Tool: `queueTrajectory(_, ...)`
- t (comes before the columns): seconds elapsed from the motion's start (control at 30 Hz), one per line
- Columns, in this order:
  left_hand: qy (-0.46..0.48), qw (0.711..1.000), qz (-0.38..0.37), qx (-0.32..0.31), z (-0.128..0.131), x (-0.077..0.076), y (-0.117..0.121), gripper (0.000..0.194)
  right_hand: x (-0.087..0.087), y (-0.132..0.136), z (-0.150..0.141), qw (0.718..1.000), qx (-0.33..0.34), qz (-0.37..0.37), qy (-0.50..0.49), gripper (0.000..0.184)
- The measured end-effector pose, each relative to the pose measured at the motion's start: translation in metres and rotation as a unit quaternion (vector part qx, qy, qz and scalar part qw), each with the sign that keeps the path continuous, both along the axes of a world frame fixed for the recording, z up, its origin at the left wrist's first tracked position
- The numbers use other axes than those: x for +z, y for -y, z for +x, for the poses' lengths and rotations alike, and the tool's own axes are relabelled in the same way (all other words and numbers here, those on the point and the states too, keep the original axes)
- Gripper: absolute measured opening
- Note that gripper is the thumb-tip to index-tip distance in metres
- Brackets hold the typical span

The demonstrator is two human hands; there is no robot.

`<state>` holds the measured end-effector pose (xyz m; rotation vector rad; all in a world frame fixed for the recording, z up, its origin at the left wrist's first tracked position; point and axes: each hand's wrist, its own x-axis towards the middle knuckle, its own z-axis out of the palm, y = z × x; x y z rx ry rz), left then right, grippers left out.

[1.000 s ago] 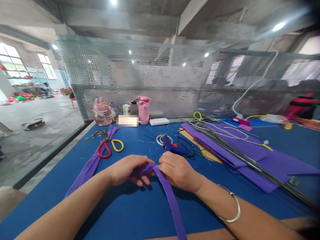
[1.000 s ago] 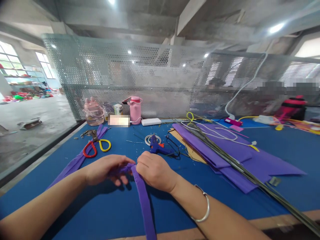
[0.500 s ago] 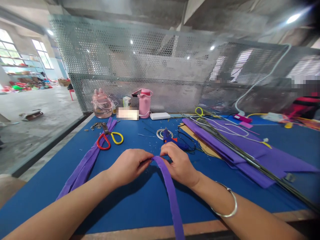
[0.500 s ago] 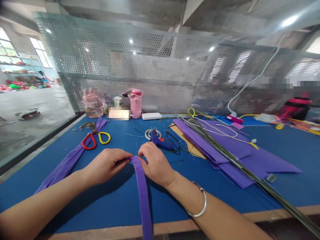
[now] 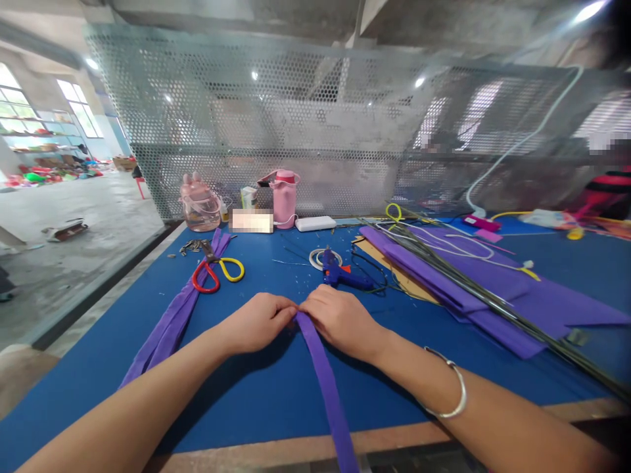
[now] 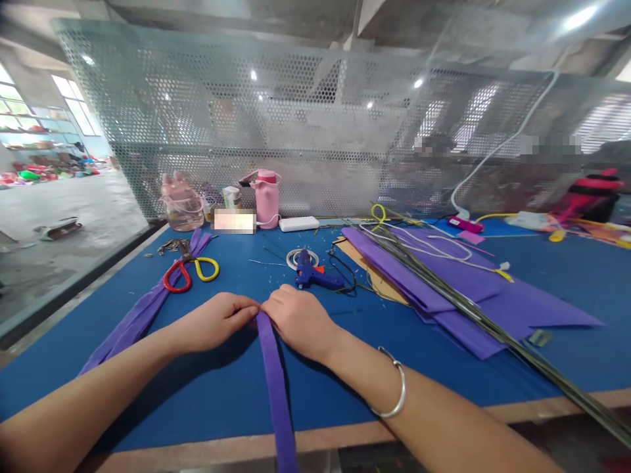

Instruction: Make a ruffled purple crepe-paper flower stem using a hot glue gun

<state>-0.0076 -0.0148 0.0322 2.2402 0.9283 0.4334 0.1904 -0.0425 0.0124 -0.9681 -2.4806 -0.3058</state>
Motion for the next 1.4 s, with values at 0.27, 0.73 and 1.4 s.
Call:
queueTrajectory(0.27,-0.028,0.995,0.092,-0.013,-0.005,-0.002,-0.005,0.03,-0.002,0.002,-0.001,0.983,-0.089,-0.14,-0.074,0.016)
queueTrajectory(0.73,-0.076,0.985,0.155,0.02,-0.004,-0.02,-0.013,0.029,0.021,-0.017,0.029,0.959,-0.17,-0.115,-0.196,0.03)
queueTrajectory(1.4,-0.124,0.979,0.147,0.064,-0.008,-0.016,-0.017,0.017,0.021,-0.052,0.084,0.95,-0.233,-0.159,-0.136,0.052)
